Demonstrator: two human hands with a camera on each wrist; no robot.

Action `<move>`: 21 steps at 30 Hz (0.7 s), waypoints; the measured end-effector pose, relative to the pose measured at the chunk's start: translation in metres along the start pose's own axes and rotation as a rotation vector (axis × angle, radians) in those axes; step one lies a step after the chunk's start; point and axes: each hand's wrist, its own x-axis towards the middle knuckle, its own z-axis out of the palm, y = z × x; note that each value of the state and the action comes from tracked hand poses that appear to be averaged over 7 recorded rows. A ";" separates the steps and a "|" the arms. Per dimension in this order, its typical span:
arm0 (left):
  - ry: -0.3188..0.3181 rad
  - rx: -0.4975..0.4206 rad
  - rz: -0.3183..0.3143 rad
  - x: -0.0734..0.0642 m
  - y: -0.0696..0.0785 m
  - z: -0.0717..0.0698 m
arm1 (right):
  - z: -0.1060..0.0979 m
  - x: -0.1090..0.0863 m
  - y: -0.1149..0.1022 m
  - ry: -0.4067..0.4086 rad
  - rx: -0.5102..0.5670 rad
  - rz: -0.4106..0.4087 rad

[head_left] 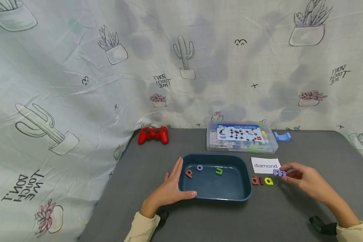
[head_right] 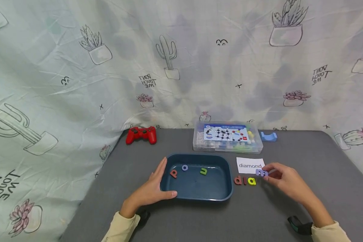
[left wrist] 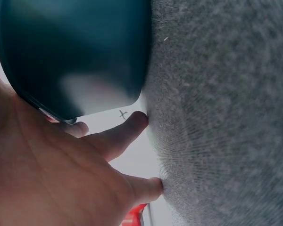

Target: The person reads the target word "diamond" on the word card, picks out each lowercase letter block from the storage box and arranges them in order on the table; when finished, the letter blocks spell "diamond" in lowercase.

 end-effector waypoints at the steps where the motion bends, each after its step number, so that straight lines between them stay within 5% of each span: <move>1: 0.001 0.002 0.000 0.000 0.000 0.000 | 0.000 0.000 0.001 -0.002 0.004 0.002; 21: -0.002 -0.003 -0.004 0.001 0.001 0.000 | 0.003 0.005 0.016 -0.071 -0.111 -0.035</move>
